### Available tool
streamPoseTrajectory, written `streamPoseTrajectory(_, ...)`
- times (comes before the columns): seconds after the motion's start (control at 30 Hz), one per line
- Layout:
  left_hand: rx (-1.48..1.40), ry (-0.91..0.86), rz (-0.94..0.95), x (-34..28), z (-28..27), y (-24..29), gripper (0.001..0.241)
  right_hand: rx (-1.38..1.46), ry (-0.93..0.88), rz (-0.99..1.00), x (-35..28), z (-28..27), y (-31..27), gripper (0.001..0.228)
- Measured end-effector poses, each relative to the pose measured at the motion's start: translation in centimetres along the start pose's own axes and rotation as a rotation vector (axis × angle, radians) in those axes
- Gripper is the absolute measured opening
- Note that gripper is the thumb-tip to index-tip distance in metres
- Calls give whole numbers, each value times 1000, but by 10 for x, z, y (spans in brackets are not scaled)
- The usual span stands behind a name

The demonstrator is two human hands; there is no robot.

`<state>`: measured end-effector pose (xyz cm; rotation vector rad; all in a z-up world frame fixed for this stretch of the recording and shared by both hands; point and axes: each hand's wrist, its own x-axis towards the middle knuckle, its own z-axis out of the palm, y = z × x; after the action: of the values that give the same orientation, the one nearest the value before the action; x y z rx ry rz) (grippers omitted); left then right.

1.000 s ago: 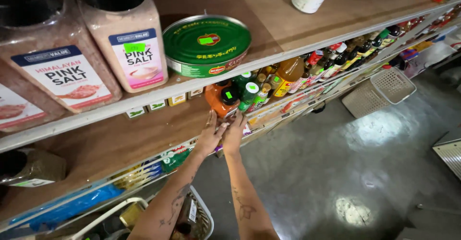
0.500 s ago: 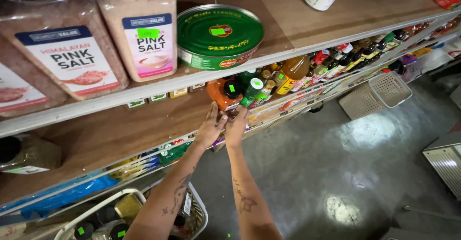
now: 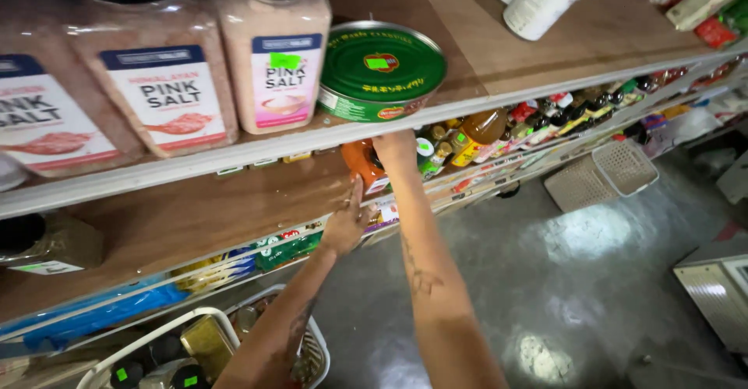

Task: Selecting various spice and seasoning bottles from grocery shelves and placing them into a shopping basket.

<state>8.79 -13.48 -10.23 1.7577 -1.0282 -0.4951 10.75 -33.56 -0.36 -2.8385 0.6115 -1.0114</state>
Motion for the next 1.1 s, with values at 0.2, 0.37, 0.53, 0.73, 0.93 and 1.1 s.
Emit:
streamPoseTrajectory(0.2, 166, -50, -62, 1, -3, 8, 87, -13, 25, -156, 15, 55, 51, 33)
streamPoseTrajectory(0.37, 162, -117, -98, 2, -12, 16, 87, -32, -19, -176, 13, 52, 50, 29)
streamPoseTrajectory(0.53, 121, -67, -16, 5, -1, -9, 86, 38, 172, -283, 18, -4, 26, 36)
streamPoseTrajectory(0.73, 127, -107, -155, 7, -17, 11, 85, 213, -174, 151, -5, -112, 0, 39)
streamPoseTrajectory(0.93, 153, -81, -168, 9, -13, 11, 82, 190, -113, 45, -35, -113, -1, 42)
streamPoseTrajectory(1.1, 146, -84, -191, 6, -20, 21, 82, 108, -238, -5, -40, -93, -20, 69)
